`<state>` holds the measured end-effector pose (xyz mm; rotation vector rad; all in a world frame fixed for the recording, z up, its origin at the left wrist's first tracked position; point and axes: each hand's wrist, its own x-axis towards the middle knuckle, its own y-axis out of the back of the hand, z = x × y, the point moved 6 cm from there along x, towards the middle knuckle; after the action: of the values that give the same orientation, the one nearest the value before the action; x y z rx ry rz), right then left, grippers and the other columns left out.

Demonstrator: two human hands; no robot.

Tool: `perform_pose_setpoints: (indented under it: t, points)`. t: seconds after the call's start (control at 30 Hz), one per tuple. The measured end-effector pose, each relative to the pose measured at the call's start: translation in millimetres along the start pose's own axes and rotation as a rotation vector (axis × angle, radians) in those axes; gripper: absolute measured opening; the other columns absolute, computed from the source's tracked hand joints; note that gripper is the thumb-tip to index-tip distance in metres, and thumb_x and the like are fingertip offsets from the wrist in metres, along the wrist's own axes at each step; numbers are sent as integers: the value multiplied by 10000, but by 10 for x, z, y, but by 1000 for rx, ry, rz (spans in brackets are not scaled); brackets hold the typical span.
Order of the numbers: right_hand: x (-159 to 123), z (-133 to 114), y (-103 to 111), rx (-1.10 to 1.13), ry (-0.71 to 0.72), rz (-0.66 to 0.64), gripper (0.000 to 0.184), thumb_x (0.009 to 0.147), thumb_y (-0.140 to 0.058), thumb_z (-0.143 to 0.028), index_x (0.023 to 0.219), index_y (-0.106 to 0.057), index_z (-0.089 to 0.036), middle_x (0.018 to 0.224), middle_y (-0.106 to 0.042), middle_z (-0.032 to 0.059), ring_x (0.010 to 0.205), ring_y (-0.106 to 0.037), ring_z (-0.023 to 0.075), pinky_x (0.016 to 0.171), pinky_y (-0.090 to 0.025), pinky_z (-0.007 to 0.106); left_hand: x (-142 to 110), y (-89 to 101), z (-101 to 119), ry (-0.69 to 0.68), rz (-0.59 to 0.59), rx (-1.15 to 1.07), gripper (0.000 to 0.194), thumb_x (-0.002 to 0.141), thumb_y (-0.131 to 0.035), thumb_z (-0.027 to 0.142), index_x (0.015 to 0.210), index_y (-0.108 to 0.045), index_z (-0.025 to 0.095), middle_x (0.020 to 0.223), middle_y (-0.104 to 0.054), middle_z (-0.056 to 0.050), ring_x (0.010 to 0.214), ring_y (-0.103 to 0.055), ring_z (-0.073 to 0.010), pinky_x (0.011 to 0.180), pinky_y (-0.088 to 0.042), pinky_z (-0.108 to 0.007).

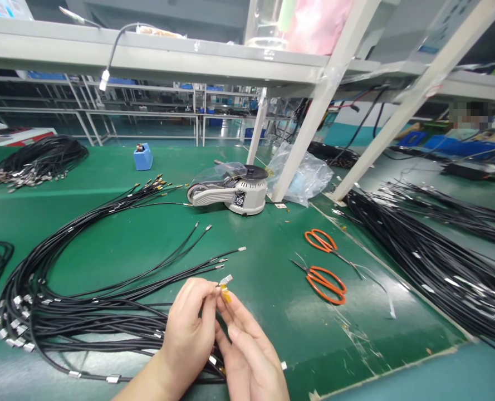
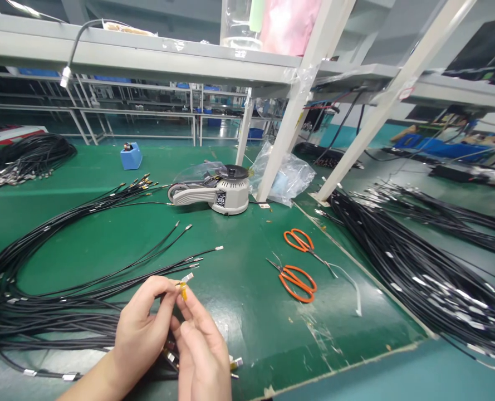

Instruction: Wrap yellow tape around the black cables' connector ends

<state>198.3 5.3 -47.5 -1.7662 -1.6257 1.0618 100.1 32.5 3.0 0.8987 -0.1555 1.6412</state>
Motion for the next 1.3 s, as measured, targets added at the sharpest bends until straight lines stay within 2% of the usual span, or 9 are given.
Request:
perform_pose_setpoints:
  t: [0.23,0.63,0.77,0.9,1.07,1.17,1.3]
  points:
    - [23,5,12,-27,-2,5,297,698,-733,-258,993,-740,-225,1164,-684,99,1184,-547,283,996,-434,442,-11,-2,27,-79,-29,-8,232,873,-461,35,958,-578,216,835,-612,-14,776,-583,-121,689,-494,-239]
    - [36,-6,-12,-11,-3,-5,298,703,-740,-259,999,-739,-222,1152,-692,97,1173,-556,278,993,-437,432,-12,3,51,-130,-33,64,311,868,-431,24,1051,-608,202,843,-609,-42,771,-590,-129,658,-519,-239]
    - [53,-13,59,-134,30,24,335,718,-738,-310,1039,-722,-219,1191,-670,102,1180,-551,284,971,-456,423,-8,-5,22,-104,-31,85,321,884,-434,65,1122,-590,212,882,-627,-49,810,-607,-143,696,-529,-259]
    - [38,-88,132,-360,171,85,391,743,-720,-383,1099,-690,-226,1183,-674,102,1078,-618,267,912,-501,396,19,-10,-8,-68,-37,144,217,896,-463,140,1058,-599,191,916,-659,-62,849,-620,-173,778,-526,-318]
    - [32,-197,122,-501,217,143,463,771,-685,-427,1166,-626,-194,1116,-692,115,918,-669,232,809,-542,361,47,11,22,-73,-22,199,148,899,-474,155,968,-601,182,856,-656,-49,792,-612,-167,736,-518,-309]
    - [78,-264,60,-575,218,179,411,739,-712,-435,1050,-637,-177,949,-711,67,803,-664,184,726,-542,284,43,19,57,-99,-18,210,140,892,-486,137,969,-599,165,842,-644,-51,783,-599,-163,729,-509,-297]
    - [157,-291,-104,-645,222,131,334,705,-742,-415,882,-614,-164,750,-679,15,688,-638,155,634,-522,242,31,32,79,-133,-2,232,146,893,-484,137,978,-600,162,843,-634,-53,779,-590,-164,715,-507,-293]
